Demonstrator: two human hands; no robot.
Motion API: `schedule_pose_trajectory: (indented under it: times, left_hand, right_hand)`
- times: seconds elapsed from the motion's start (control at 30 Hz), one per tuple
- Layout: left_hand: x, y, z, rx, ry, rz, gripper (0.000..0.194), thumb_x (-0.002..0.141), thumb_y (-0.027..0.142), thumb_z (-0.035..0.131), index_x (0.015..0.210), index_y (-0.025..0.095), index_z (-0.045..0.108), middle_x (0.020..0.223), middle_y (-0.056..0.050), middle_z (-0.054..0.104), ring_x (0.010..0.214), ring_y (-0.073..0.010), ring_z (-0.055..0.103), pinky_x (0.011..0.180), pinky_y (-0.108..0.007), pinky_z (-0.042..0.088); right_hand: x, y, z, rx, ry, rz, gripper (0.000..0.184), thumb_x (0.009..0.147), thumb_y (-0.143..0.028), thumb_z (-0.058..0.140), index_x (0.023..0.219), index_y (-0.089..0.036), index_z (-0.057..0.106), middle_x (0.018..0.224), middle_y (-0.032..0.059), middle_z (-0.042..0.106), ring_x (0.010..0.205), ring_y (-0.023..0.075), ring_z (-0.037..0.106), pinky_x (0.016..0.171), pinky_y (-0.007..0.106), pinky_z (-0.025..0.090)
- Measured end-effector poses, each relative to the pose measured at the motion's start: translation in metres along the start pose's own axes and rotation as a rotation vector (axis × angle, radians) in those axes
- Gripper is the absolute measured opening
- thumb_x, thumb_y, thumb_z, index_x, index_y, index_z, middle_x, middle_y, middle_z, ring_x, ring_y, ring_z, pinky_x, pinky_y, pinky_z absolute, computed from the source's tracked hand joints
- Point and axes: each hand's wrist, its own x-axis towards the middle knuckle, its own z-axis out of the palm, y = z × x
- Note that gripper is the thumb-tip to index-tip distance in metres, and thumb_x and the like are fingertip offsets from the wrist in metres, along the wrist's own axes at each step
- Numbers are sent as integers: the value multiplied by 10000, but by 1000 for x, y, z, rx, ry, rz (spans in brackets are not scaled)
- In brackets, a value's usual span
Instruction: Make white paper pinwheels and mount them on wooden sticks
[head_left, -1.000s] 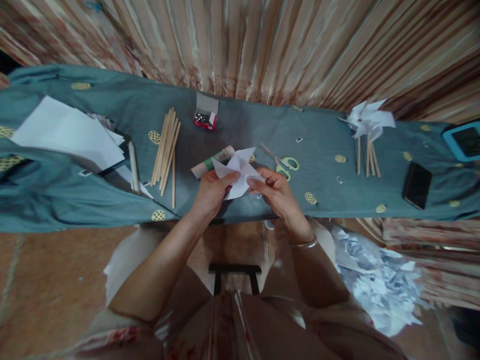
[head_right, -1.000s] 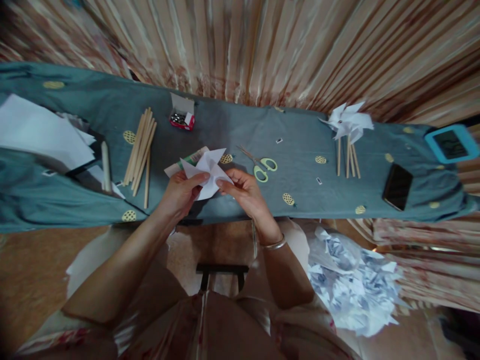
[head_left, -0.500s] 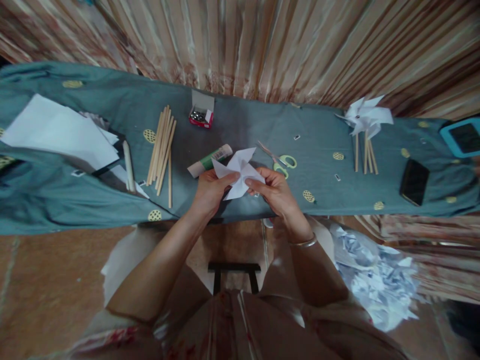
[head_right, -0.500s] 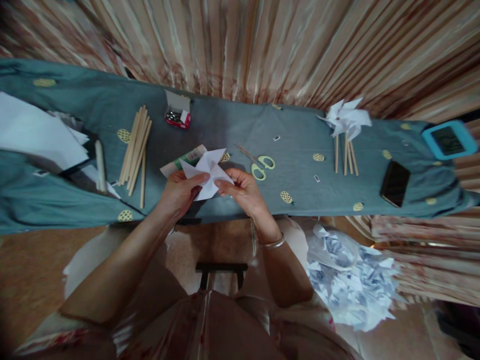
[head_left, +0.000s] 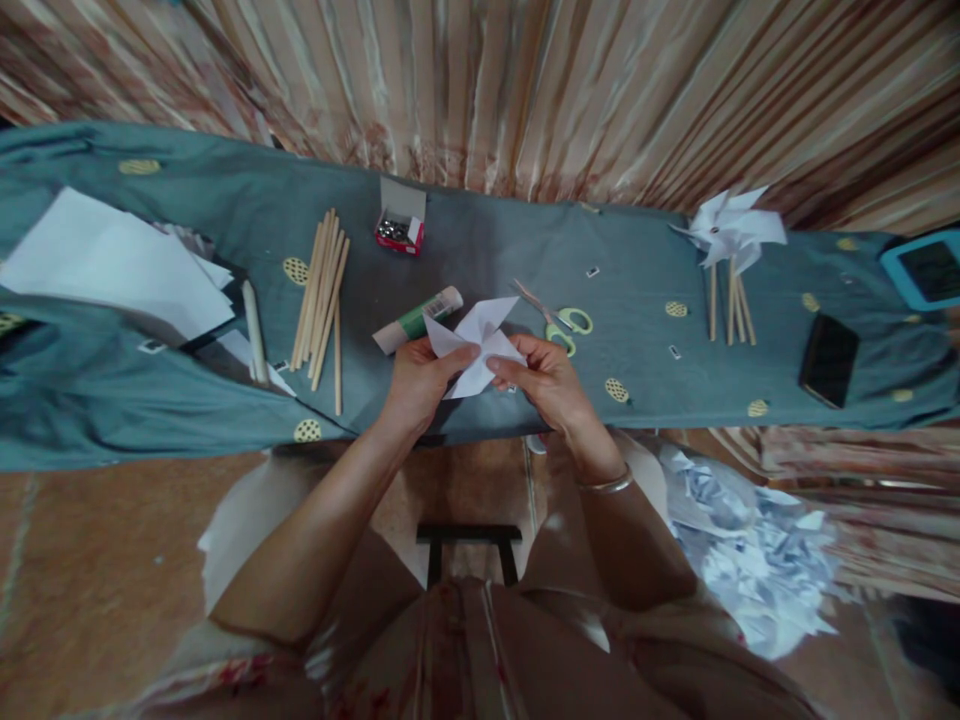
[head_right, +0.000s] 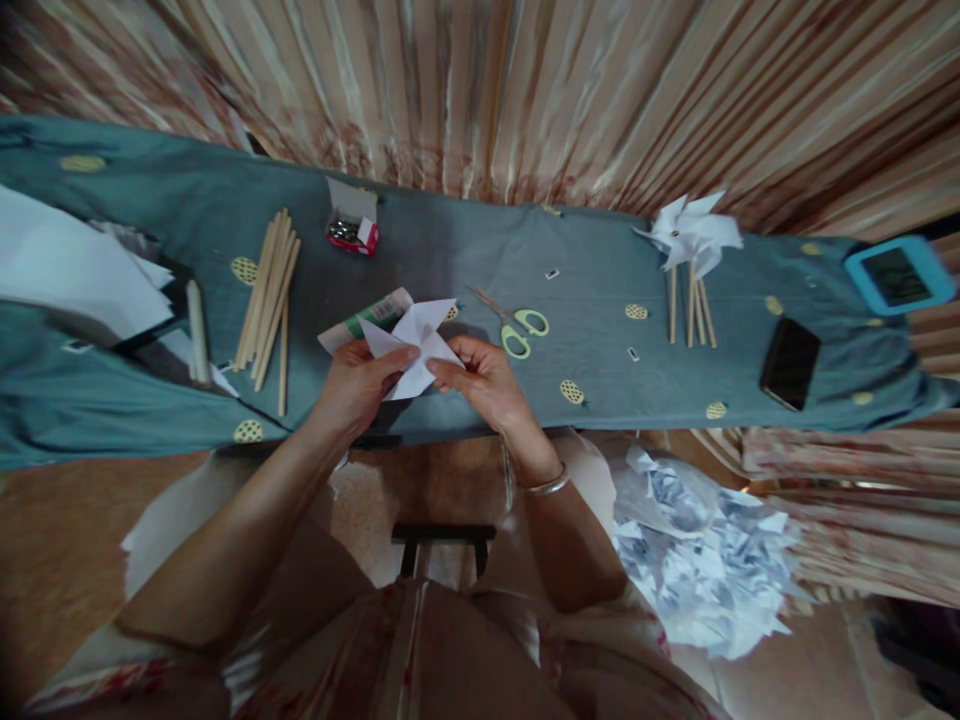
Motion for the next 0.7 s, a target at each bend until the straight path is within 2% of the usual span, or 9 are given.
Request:
schedule_pose_trajectory:
  times: [0.7]
  left_hand:
    - [-1, 2, 2, -12, 24, 8, 245, 465, 254, 838, 630, 138, 700, 654, -5, 698, 580, -121, 587, 587, -240, 466]
  right_hand:
    - [1, 2, 3, -19, -1, -35, 355, 681, -518, 805, 710, -215, 623, 606, -44, 632, 545, 112, 551, 540, 259, 469]
